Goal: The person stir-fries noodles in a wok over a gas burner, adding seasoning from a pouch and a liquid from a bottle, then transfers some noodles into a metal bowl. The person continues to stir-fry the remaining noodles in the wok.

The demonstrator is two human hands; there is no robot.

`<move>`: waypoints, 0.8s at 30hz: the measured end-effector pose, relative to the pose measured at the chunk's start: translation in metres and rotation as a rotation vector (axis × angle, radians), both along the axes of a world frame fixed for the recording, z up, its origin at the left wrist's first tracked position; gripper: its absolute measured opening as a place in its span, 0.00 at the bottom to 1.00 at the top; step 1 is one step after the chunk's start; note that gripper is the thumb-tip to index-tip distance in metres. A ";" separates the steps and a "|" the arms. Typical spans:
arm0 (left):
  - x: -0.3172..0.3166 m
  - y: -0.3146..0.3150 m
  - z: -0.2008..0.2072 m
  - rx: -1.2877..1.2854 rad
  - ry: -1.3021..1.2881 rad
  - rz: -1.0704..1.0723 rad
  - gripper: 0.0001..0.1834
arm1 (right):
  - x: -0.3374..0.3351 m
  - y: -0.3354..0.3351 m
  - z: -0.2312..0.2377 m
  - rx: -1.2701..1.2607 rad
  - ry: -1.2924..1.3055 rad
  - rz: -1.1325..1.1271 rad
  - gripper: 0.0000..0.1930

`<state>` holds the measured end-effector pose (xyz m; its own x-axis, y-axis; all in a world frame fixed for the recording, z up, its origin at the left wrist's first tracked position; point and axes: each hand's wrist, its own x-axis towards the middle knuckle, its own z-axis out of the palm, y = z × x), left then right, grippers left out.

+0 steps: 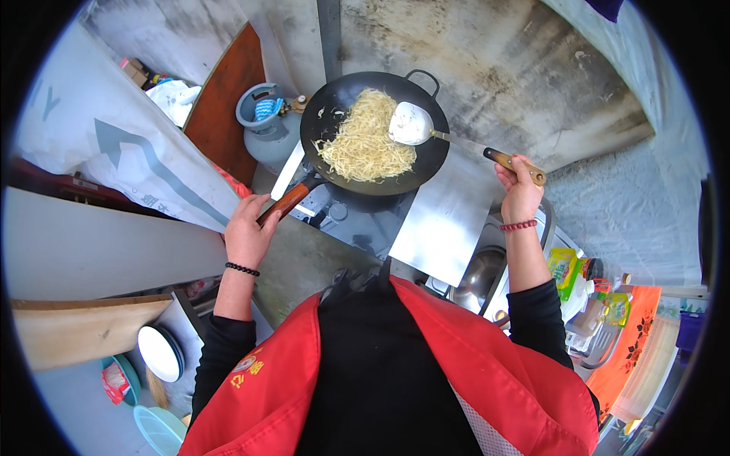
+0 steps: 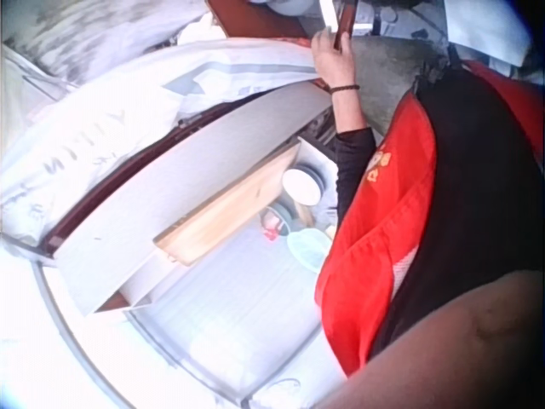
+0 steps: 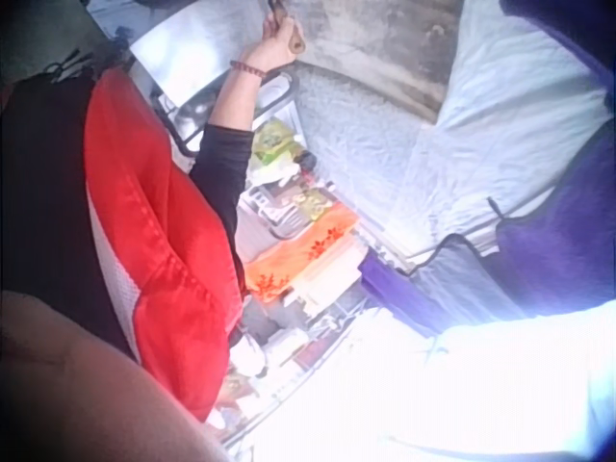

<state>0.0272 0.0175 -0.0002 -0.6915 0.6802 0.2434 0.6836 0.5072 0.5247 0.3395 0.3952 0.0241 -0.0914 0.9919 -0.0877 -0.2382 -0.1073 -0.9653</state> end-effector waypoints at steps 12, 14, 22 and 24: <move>0.017 0.063 0.008 0.175 0.022 -0.287 0.09 | 0.017 -0.029 0.040 -0.020 0.130 0.110 0.11; 0.023 0.078 0.011 0.176 0.034 -0.319 0.10 | 0.018 -0.036 0.046 -0.034 0.142 0.134 0.11; 0.030 0.129 0.019 0.263 0.406 -0.411 0.13 | 0.022 -0.055 0.060 -0.040 0.167 0.244 0.11; 0.028 0.133 0.016 0.259 0.455 -0.430 0.12 | 0.023 -0.058 0.060 -0.058 0.172 0.245 0.11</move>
